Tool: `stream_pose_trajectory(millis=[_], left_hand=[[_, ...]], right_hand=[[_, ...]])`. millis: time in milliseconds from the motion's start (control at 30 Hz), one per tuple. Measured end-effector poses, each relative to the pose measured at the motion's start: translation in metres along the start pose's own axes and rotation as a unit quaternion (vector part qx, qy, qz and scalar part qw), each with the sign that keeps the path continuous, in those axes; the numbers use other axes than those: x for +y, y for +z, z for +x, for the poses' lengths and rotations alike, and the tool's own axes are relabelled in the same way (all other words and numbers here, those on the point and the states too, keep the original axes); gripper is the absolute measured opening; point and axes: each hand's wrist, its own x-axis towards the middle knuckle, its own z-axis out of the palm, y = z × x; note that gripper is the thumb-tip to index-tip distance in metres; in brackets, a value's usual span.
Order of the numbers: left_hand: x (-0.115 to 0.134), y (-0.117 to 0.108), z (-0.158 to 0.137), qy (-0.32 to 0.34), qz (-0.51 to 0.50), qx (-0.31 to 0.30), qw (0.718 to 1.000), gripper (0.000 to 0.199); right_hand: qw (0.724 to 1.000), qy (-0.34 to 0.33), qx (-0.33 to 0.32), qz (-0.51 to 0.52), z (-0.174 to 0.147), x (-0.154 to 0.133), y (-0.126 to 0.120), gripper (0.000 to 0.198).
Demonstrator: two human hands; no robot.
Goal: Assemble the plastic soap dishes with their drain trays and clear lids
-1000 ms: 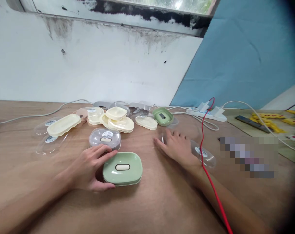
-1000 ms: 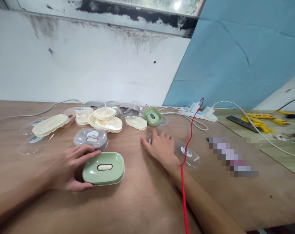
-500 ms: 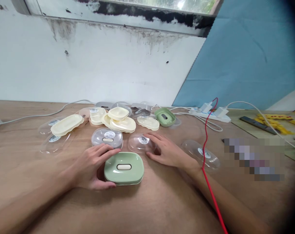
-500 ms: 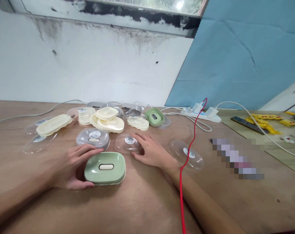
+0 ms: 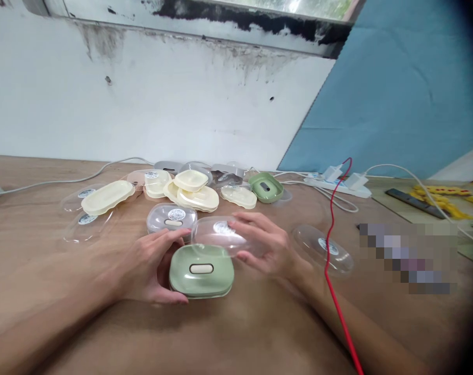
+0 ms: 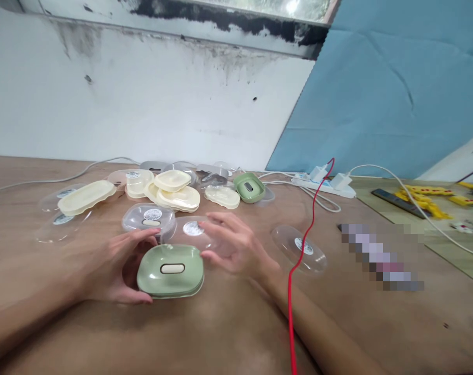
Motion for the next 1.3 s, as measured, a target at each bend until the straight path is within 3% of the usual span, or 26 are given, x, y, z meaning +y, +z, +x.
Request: stream_pose_trajectory(millis=[133, 400, 800, 933, 1067, 1133, 1300], left_hand=[[-0.001, -0.001, -0.001, -0.006, 0.016, -0.007, 1.000, 0.123], [-0.006, 0.002, -0.005, 0.028, 0.046, -0.011, 0.998, 0.119], [0.000, -0.002, -0.001, 0.025, 0.025, -0.021, 0.999, 0.105], [-0.001, -0.002, -0.001, 0.024, 0.032, -0.020, 0.999, 0.101], [-0.006, -0.001, -0.003, 0.069, 0.069, -0.003, 0.995, 0.100], [-0.009, -0.004, -0.005, 0.078, 0.078, 0.012, 0.994, 0.091], [-0.015, -0.016, -0.005, 0.004, 0.128, 0.068, 0.989, 0.038]], right_hand=[[0.996, -0.074, -0.033, 0.022, 0.000, -0.017, 0.014, 0.065], [0.992, -0.069, -0.089, 0.053, 0.002, -0.027, 0.030, 0.088], [0.989, -0.067, -0.091, 0.091, -0.006, -0.021, 0.041, 0.083], [0.986, -0.061, -0.127, 0.084, -0.007, -0.020, 0.040, 0.094], [0.987, -0.063, -0.126, 0.072, -0.008, -0.021, 0.042, 0.087], [0.989, -0.079, -0.095, 0.086, -0.007, -0.018, 0.042, 0.086], [0.996, -0.053, 0.003, 0.072, -0.004, 0.004, 0.024, 0.083]])
